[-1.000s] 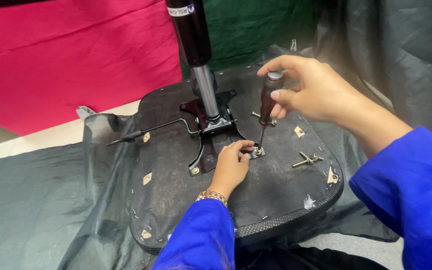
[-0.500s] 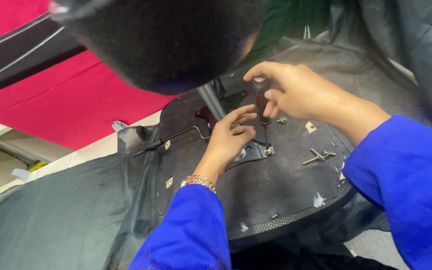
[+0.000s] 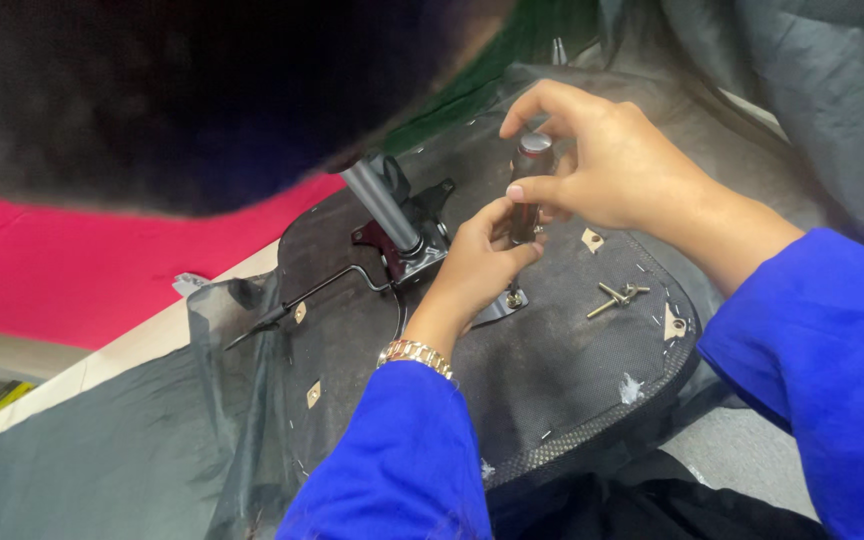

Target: The person uses a screwdriver to fasten screws into a metal bracket attached to the underside of a chair seat. They insert screws and tighten them to secure the bracket to the seat base.

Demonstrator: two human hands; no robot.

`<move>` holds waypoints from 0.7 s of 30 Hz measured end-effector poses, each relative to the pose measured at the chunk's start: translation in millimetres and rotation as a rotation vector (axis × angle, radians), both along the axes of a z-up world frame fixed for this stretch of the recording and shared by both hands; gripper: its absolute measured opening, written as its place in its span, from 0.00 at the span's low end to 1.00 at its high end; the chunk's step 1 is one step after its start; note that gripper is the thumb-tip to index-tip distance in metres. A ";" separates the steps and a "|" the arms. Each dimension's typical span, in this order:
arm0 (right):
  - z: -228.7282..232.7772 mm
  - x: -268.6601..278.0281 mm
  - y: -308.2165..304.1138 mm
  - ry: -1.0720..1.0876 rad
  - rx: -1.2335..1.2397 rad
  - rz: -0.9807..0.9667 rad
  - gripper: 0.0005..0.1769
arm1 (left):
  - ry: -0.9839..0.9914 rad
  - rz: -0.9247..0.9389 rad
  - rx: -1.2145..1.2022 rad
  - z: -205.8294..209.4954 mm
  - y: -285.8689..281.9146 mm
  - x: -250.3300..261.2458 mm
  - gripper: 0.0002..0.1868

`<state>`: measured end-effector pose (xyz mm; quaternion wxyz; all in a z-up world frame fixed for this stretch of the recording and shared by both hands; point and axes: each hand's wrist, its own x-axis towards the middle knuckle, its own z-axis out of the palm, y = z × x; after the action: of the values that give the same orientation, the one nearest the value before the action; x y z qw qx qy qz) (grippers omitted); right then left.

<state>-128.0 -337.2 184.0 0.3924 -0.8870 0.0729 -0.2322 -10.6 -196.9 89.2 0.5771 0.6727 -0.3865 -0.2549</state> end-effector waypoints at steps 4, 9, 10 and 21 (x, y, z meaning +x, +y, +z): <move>-1.3 -13.4 -2.7 0.088 -0.011 -0.054 0.19 | 0.373 0.020 -0.270 18.6 10.4 15.5 0.34; -2.4 -19.5 12.7 0.059 0.008 -0.111 0.18 | 0.530 0.361 -0.590 64.6 38.3 43.3 0.32; -3.4 -21.1 15.2 0.047 0.010 -0.107 0.18 | 0.514 0.472 -0.554 73.1 43.2 46.6 0.32; -4.2 -23.2 39.6 -0.055 -0.143 -0.099 0.20 | 0.160 0.011 -0.173 44.1 33.1 -8.2 0.32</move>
<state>-151.2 -297.5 179.8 0.3180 -0.9014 0.0892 -0.2800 -18.8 -163.8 133.3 0.6634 0.5999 -0.3563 -0.2703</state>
